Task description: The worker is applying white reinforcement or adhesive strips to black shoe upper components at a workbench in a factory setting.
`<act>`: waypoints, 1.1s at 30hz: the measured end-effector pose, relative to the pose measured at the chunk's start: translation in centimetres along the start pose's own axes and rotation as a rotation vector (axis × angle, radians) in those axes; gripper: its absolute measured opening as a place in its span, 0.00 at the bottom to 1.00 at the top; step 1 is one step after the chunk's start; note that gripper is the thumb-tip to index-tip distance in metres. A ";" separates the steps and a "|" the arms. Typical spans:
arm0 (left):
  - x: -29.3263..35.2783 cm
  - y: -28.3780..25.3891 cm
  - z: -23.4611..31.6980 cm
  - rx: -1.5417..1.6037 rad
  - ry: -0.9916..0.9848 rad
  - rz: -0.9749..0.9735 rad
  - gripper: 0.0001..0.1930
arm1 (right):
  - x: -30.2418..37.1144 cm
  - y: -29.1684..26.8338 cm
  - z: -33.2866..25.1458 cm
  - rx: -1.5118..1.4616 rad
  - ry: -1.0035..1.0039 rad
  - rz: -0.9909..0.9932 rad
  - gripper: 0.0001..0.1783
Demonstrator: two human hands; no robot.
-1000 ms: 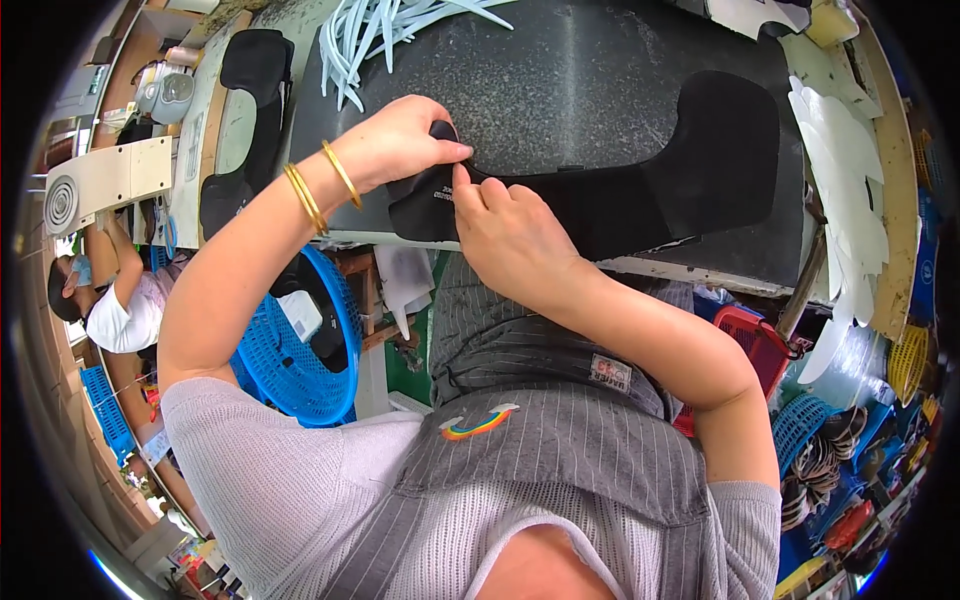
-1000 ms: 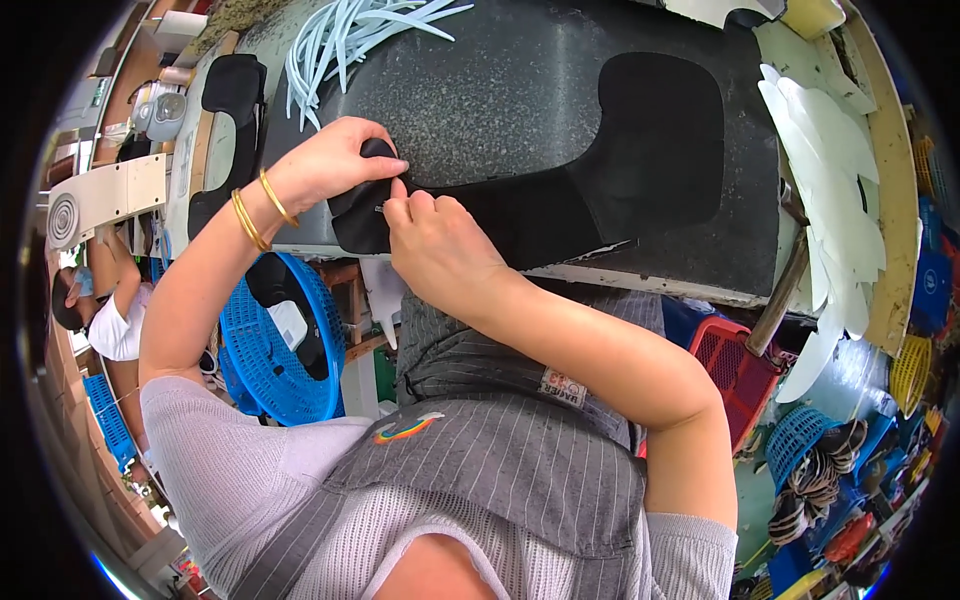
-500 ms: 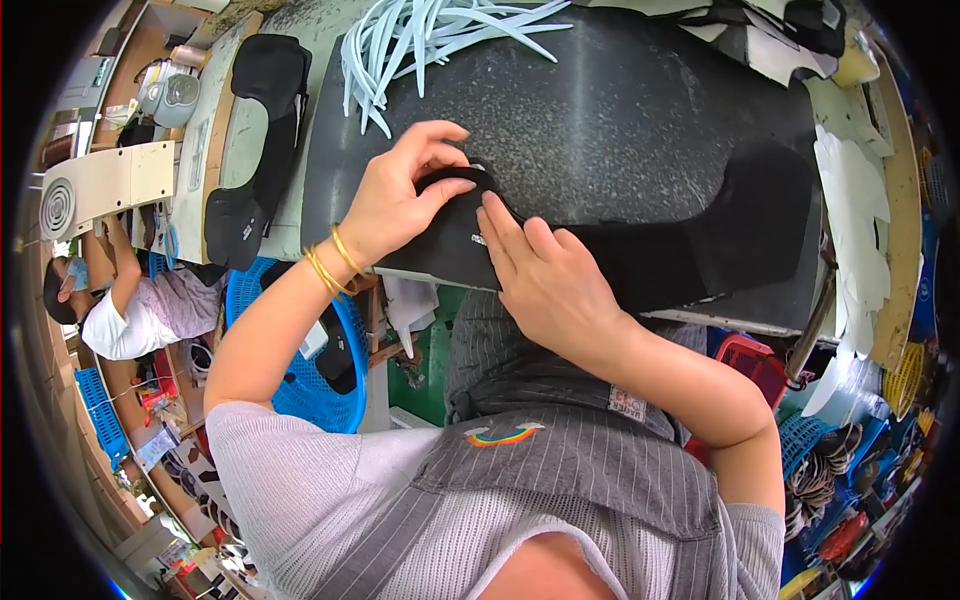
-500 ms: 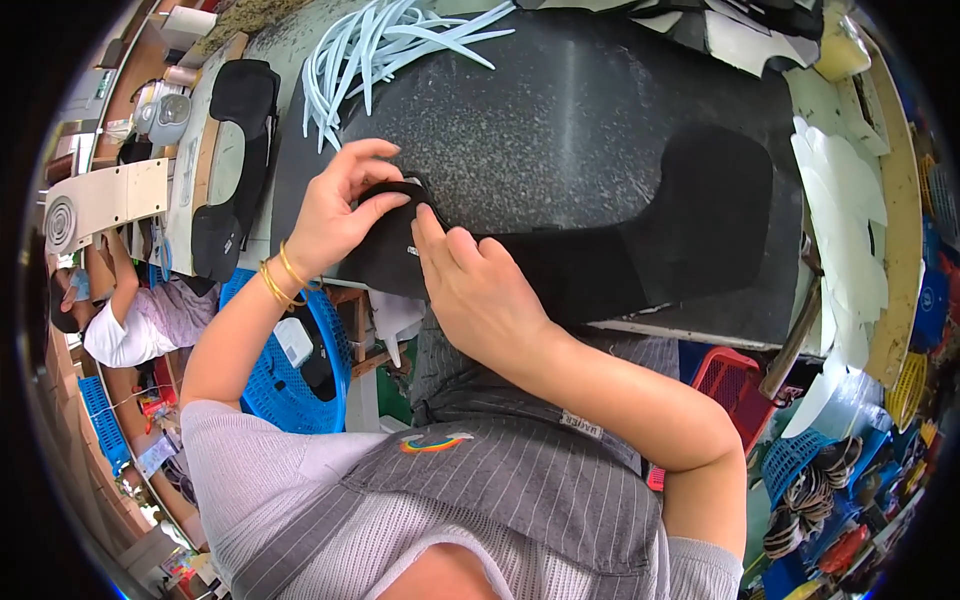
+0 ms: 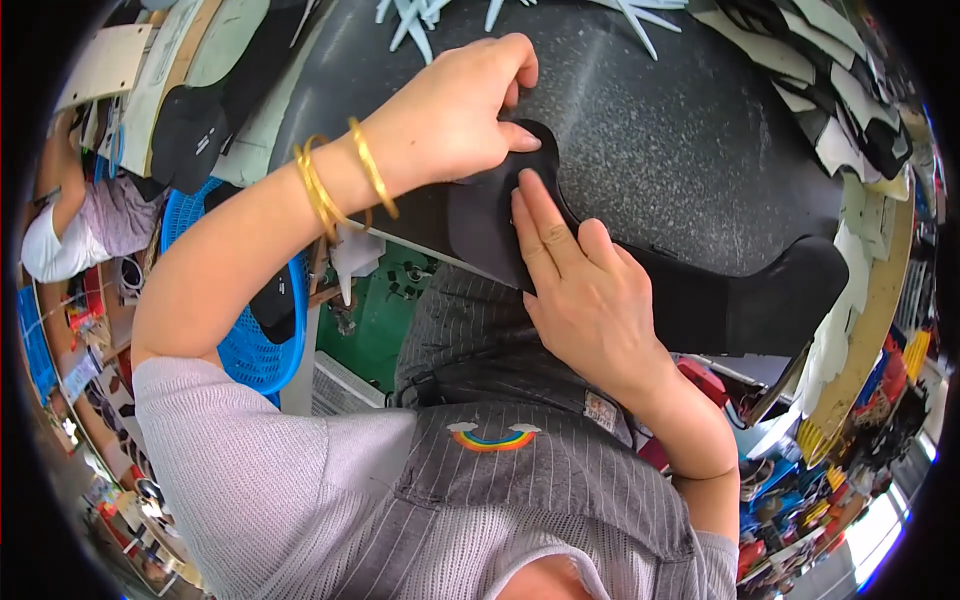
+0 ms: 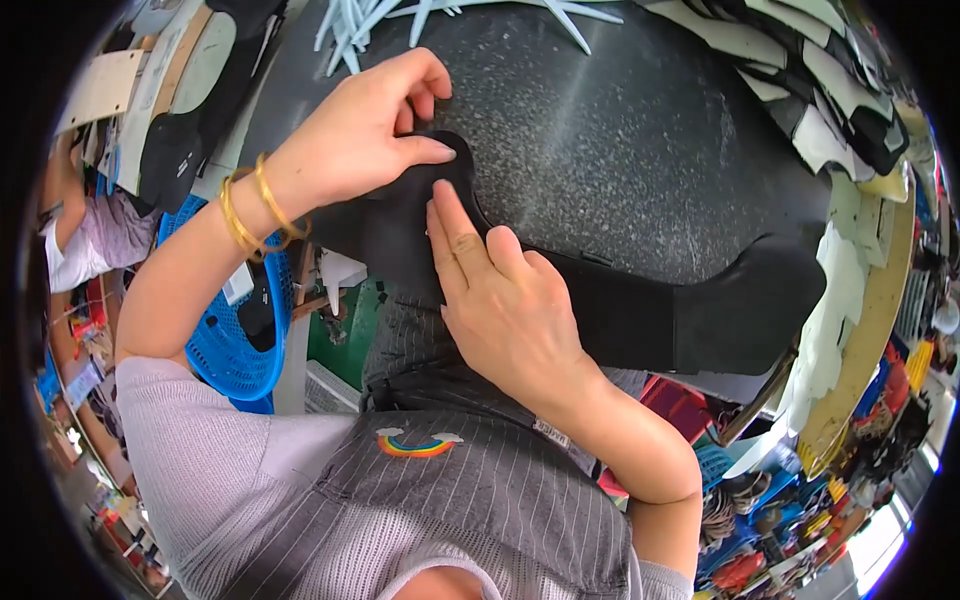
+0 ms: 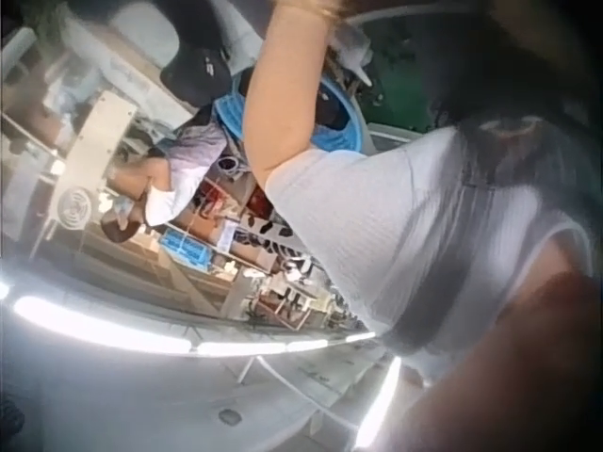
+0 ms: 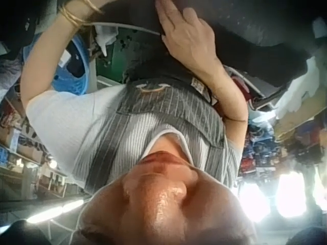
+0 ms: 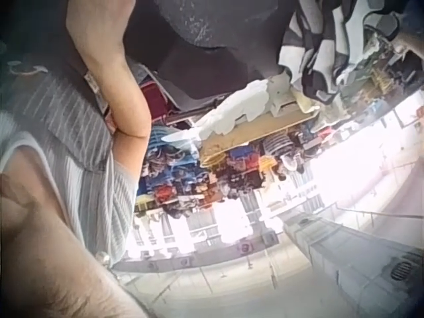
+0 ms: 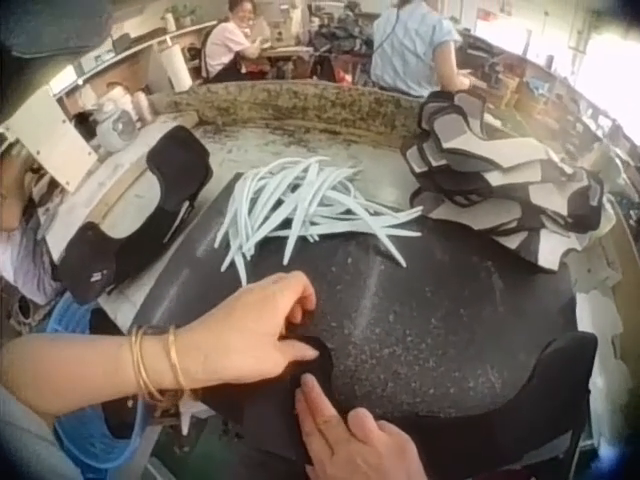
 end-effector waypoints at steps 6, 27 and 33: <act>3.4 3.2 6.3 -0.460 0.654 -0.046 0.12 | 1.0 0.1 0.1 -0.008 -0.014 0.033 0.29; 3.8 8.8 12.5 -0.341 0.696 -0.120 0.20 | 8.6 -2.6 7.3 -0.089 -0.068 0.383 0.16; 3.6 8.5 11.5 -0.213 0.729 -0.194 0.17 | 10.3 -2.2 10.8 -0.280 -0.152 0.228 0.21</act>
Point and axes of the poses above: each hand's wrist, its own x-axis away from the middle knuckle, its own y-axis out of the palm, z = x × y, the point moved 3 cm from there along -x, towards the middle knuckle, and after that the axes turned 14 degrees about y, right-handed, at the moved point
